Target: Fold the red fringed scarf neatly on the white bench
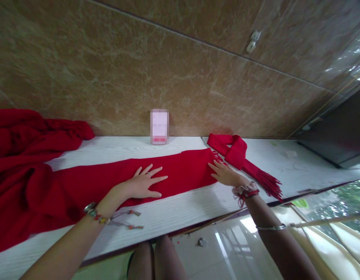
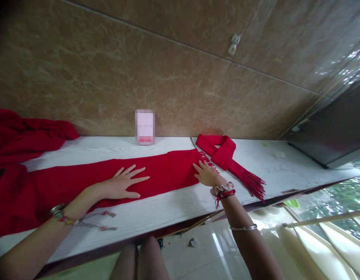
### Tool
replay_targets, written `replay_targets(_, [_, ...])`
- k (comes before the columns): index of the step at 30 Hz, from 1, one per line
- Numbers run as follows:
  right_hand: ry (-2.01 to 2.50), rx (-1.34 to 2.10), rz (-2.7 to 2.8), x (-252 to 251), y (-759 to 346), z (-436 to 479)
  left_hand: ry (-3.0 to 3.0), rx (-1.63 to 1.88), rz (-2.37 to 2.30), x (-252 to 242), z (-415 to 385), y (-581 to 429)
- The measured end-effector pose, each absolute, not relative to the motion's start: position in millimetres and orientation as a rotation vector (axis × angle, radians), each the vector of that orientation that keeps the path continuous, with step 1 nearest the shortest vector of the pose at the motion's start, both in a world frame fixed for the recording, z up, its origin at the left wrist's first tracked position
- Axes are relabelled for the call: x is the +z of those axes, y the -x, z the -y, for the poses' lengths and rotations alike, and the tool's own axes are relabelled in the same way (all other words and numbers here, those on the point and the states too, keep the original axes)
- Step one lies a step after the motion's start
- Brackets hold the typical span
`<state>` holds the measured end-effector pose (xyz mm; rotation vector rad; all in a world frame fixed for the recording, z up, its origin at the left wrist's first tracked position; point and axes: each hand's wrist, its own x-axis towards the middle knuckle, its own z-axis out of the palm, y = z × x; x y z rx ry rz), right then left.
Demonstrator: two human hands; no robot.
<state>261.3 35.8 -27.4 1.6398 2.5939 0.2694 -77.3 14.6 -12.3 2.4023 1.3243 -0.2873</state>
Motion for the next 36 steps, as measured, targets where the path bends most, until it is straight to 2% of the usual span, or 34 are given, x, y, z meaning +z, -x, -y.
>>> replay_targets(4, [-1.802, 0.221, -2.675, -13.0, -211.6, -34.4, -2.398, -0.141, -1.5, -8.9, -26.2, 49.6])
replay_targets(9, [-1.621, 0.067, -2.737, -27.5, -160.2, -41.4, -2.404, 0.042, -1.801, -35.2, -41.0, 22.3])
replay_targets(14, [-1.838, 0.197, -2.572, -43.2, -213.6, -63.9, -2.352, 0.083, -1.904, -49.5, -40.0, 26.7])
replay_targets(20, [-2.114, 0.256, -2.436, -33.6, -248.7, -77.0, -2.294, 0.069, -1.941, -44.3, -37.1, 27.2])
replay_targets(22, [-2.036, 0.267, -2.626, -31.6, -230.0, -73.8, -2.299, 0.059, -1.909, -43.4, -37.6, 27.8])
replay_targets(25, [-1.732, 0.107, -2.893, -34.7, -192.5, -67.5, -2.302, 0.067, -1.873, -43.9, -39.2, 30.3])
replay_targets(28, [-1.587, -0.01, -2.889, -41.8, -173.7, -67.5, -2.304, 0.079, -1.869, -46.1, -41.1, 33.1])
replay_targets(36, [-1.941, 0.183, -2.557, -55.8, -252.7, -89.5, -2.265, 0.072, -1.876, -44.9, -41.6, 33.5])
